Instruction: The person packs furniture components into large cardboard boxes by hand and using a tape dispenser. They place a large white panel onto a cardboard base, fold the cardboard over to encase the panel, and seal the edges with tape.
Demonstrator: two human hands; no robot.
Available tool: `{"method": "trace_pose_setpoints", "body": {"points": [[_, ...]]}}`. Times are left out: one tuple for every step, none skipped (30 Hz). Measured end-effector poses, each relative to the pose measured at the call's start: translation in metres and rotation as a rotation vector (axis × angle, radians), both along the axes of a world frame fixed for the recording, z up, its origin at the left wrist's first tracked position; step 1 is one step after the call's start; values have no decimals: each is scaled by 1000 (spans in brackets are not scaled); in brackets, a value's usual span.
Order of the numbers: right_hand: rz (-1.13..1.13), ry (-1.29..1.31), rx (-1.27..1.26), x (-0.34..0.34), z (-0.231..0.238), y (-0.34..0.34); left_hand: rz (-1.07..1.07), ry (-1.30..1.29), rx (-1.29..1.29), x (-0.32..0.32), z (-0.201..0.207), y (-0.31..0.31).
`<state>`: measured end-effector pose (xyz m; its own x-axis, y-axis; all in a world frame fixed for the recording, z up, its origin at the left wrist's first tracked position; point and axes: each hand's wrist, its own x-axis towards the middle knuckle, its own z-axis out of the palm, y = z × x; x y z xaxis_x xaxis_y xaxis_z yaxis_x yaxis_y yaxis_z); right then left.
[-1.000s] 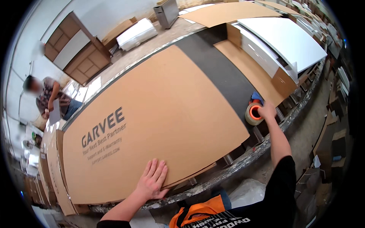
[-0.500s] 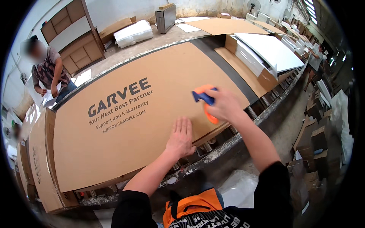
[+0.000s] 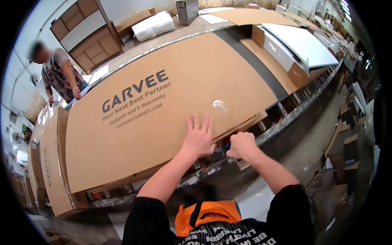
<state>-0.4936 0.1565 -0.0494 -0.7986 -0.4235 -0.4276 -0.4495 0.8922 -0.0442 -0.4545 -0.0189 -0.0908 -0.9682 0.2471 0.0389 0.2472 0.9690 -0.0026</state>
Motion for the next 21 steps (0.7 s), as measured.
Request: {"method": "trace_pose_setpoints", "body": {"points": [[53, 39, -19, 6, -5, 1, 3, -3, 17, -1, 0, -6], [108, 101, 10, 14, -13, 3, 9, 2, 37, 4, 3, -10], [111, 161, 21, 22, -18, 5, 14, 7, 30, 11, 9, -9], [266, 185, 170, 24, -44, 4, 11, -64, -11, 20, 16, -11], [407, 209, 325, 29, -64, 6, -5, -133, -50, 29, 22, -14], [404, 210, 319, 40, -65, 8, 5, -151, 18, 50, 21, -35], [253, 168, 208, 41, -65, 12, 5, -157, 87, 67, 17, -67], [118, 118, 89, 43, -68, 12, 103, -227, 20, 92, 26, -100], [53, 90, 73, 55, -69, 21, 183, -309, -37, 123, 34, -128], [56, 8, 65, 64, -52, 13, 186, -259, -95, 156, 27, -163], [62, -74, 58, 73, -27, 3, 190, -209, -152, 181, 19, -191], [89, -12, -54, 84, -7, -9, 190, -221, -149, 192, 15, -199], [120, 23, -173, 91, 29, -35, 166, -176, -143, 195, 13, -203], [150, 122, -314, 97, 57, -66, 132, -124, -131, 192, 9, -207], [166, 187, -403, 99, 79, -98, 137, -124, -126, 192, 5, -212], [188, 297, -513, 99, 89, -128, 96, -100, -115, 189, 0, -215], [188, 331, -506, 91, 95, -157, 50, -72, -101, 186, -2, -214], [186, 366, -495, 78, 99, -185, 34, -66, -85, 182, -1, -210], [120, 233, -356, 66, 109, -215, 18, -47, -79, 180, 3, -206], [51, 106, -217, 61, 117, -233, 2, -23, -71, 178, 6, -201], [45, 107, -201, 63, 111, -238, -5, -22, -55, 178, 7, -201]]}}
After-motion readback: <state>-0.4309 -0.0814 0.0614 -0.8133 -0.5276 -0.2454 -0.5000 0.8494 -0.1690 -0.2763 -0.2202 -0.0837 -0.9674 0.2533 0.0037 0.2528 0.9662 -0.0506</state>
